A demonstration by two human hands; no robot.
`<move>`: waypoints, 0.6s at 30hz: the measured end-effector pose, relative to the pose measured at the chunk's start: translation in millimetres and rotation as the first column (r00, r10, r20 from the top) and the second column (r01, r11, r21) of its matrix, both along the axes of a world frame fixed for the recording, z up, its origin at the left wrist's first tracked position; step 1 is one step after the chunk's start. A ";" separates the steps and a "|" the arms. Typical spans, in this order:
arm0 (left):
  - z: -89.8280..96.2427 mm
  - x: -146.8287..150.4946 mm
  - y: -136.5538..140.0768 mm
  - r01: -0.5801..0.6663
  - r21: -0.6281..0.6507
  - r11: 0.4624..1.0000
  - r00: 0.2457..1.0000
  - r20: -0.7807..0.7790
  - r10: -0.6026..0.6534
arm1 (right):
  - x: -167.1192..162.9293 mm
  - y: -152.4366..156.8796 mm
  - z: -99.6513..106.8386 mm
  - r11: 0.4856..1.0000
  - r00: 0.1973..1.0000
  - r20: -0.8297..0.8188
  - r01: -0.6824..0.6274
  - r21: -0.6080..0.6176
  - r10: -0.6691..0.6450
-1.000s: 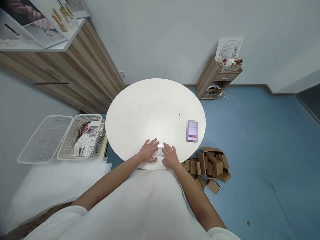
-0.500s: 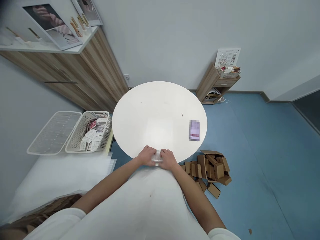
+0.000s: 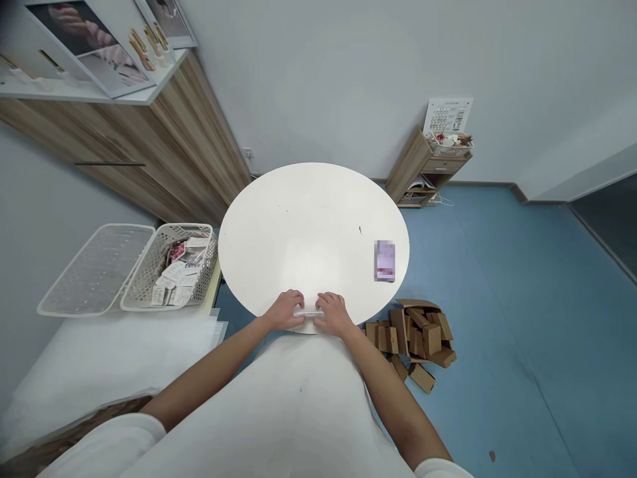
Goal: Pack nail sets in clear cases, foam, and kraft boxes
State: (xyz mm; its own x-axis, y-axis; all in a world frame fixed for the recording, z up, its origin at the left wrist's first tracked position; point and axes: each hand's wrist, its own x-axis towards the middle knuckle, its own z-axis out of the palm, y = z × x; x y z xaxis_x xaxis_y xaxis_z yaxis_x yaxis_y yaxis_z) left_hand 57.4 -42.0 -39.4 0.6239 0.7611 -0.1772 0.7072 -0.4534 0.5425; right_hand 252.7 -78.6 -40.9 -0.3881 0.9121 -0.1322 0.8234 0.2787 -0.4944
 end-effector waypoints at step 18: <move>-34.9 -8.8 39.2 -0.573 -0.510 0.641 0.718 0.066 0.693 | 14.3 52.3 -17.3 0.935 0.969 -0.062 0.215 -0.283 -0.241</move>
State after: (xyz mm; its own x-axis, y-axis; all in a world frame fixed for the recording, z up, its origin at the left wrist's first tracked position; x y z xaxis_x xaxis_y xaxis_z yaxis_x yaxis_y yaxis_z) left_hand 48.6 -2.8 -74.3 0.0813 0.8628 -0.4990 0.5529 0.3775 0.7428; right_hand 267.0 -26.3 -58.2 -0.1968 0.9118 -0.3603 0.7949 -0.0667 -0.6031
